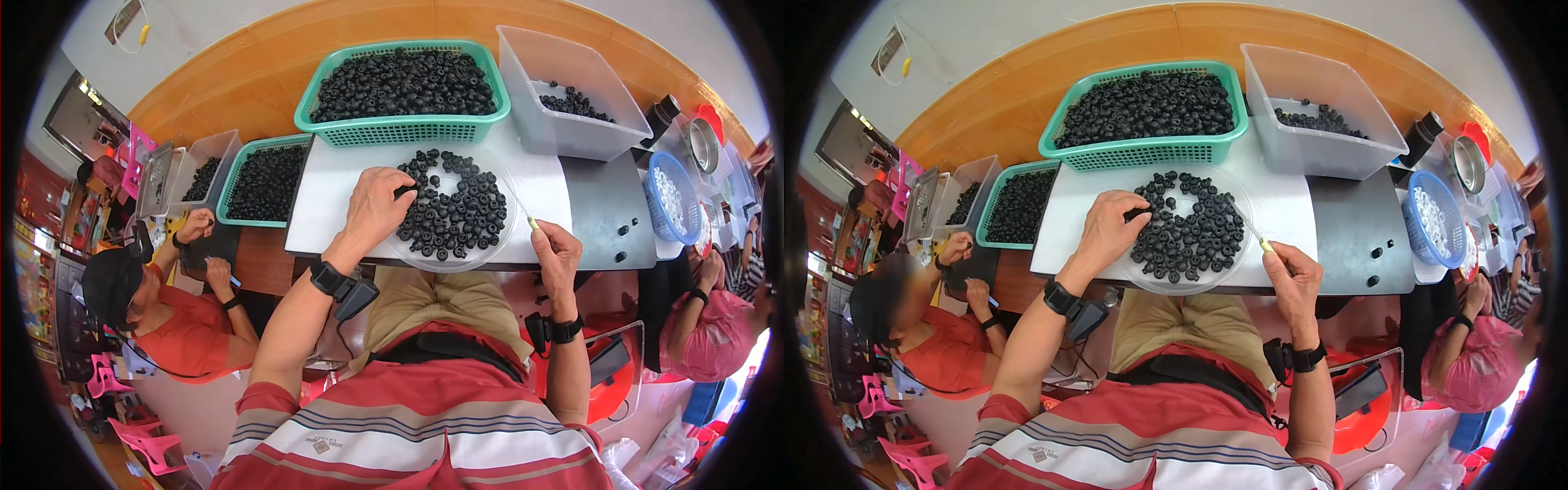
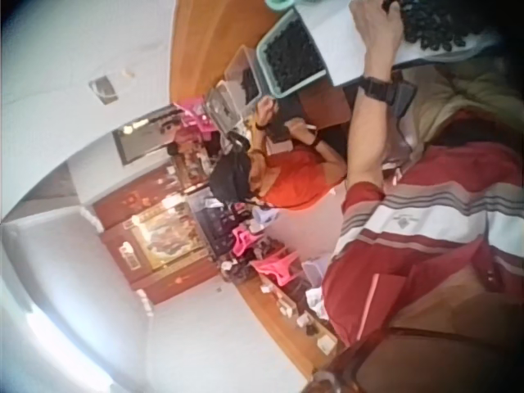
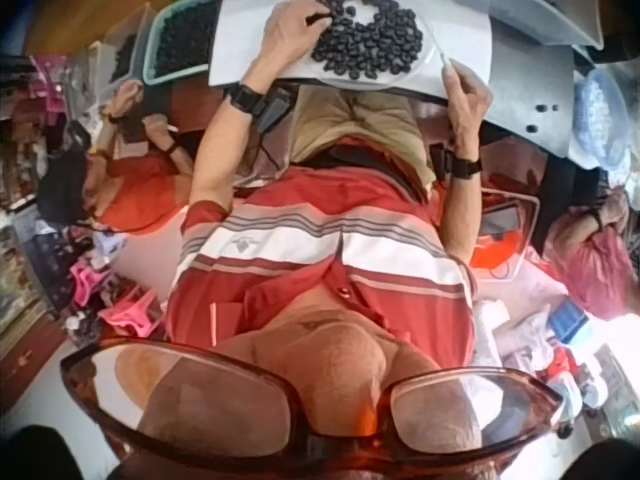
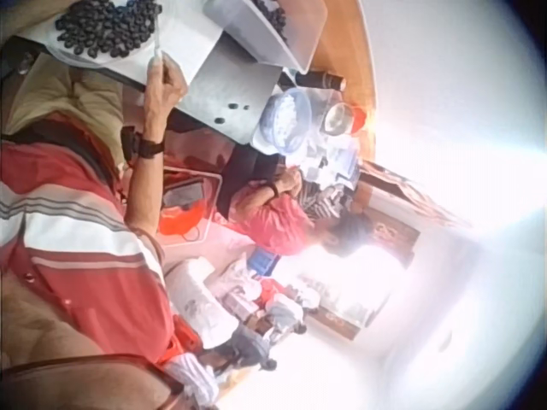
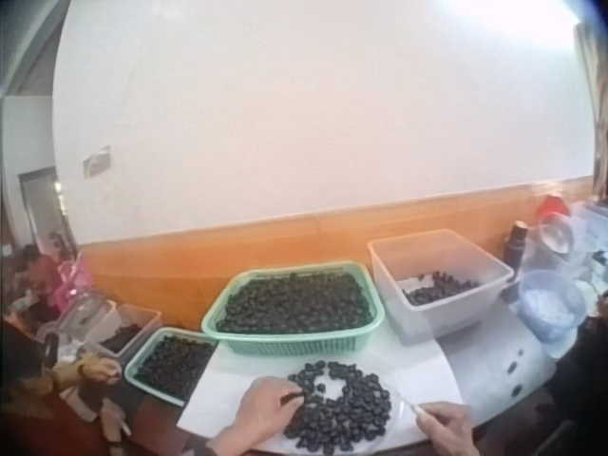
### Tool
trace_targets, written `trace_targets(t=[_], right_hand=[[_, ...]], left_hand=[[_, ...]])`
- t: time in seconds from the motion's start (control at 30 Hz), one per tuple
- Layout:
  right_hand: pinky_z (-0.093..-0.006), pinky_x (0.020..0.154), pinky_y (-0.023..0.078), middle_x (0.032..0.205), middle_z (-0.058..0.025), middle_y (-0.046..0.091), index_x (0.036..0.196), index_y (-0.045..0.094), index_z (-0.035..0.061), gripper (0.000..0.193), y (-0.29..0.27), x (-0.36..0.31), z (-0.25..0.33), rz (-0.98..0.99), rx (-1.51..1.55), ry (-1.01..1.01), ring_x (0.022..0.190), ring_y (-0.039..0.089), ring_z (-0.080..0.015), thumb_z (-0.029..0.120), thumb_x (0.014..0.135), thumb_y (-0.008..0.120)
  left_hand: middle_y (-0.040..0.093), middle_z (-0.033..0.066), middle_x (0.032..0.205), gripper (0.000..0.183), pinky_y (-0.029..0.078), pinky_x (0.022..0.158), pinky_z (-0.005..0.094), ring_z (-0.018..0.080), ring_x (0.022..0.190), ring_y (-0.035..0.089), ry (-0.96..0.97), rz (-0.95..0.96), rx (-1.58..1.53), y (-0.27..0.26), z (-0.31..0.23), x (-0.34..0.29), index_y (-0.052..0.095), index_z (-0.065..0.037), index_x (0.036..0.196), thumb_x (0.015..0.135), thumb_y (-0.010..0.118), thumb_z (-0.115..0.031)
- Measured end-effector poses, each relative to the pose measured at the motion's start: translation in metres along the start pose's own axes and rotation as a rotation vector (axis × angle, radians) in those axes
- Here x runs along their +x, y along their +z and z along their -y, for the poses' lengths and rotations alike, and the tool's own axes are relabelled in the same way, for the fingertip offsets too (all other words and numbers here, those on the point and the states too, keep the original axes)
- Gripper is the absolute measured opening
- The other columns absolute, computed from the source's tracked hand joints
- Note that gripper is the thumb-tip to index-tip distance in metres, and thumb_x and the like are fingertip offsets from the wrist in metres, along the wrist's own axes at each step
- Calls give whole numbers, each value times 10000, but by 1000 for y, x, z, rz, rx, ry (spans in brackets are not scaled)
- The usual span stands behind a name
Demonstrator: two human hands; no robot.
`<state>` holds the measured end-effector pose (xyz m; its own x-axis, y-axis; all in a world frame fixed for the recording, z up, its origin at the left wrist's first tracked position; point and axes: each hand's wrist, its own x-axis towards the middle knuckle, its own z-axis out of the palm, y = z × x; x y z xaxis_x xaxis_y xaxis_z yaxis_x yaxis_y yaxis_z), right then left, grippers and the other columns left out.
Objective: The recorder is sorting and pitting small black olives using a small knife.
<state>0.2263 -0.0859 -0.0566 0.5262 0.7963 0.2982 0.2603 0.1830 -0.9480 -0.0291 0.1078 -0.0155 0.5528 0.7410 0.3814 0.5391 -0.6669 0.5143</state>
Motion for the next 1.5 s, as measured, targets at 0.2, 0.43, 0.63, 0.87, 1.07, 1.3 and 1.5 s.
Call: trace_targets(t=[0.2,0.43,0.63,0.87,1.07,1.3,1.5], right_hand=[[-189,593,359,777,48,604,1041,705,-16,248,-2,-1,1,23,20,-9,673,458,-30,188,900,714],[-196,595,364,784,32,614,1017,710,-9,226,-3,-2,1,28,45,-15,675,466,-38,175,887,720],[-209,616,405,787,-2,644,1016,708,-9,229,-5,-3,3,39,52,-35,685,506,-54,171,875,729],[-211,628,420,806,-19,663,1014,708,-15,255,-8,-4,3,64,71,-36,698,529,-60,196,874,738],[-206,624,419,800,-14,658,1025,708,-11,251,-11,-4,3,58,99,-57,697,522,-52,188,875,738],[-200,610,408,784,17,649,1045,709,-11,249,-11,-4,6,73,149,-28,685,509,-39,183,890,724],[-193,605,393,776,36,623,1059,706,-15,286,-11,-4,1,67,161,-16,681,490,-35,220,898,724]], left_hand=[[706,115,1021,179,435,996,415,315,1106,580,71,29,229,0,-12,6,720,-24,949,812,704,-138],[697,112,1025,181,462,949,415,331,1071,584,148,-33,169,17,-30,23,711,-25,957,819,692,-141],[691,110,994,172,494,853,415,321,1031,592,165,109,197,34,-33,39,713,-36,957,826,674,-141],[684,132,966,164,503,817,401,333,918,626,174,131,216,32,-41,38,716,-37,977,856,641,-117],[690,88,927,191,514,754,269,175,834,662,-62,180,-236,22,-54,26,696,-12,1073,920,602,-76],[681,102,1034,196,541,790,240,127,852,662,-239,189,-743,22,-53,10,632,42,1108,932,610,-40],[676,119,1063,214,585,825,285,158,886,678,-400,105,-1084,19,-68,2,608,42,1101,913,657,-49]])
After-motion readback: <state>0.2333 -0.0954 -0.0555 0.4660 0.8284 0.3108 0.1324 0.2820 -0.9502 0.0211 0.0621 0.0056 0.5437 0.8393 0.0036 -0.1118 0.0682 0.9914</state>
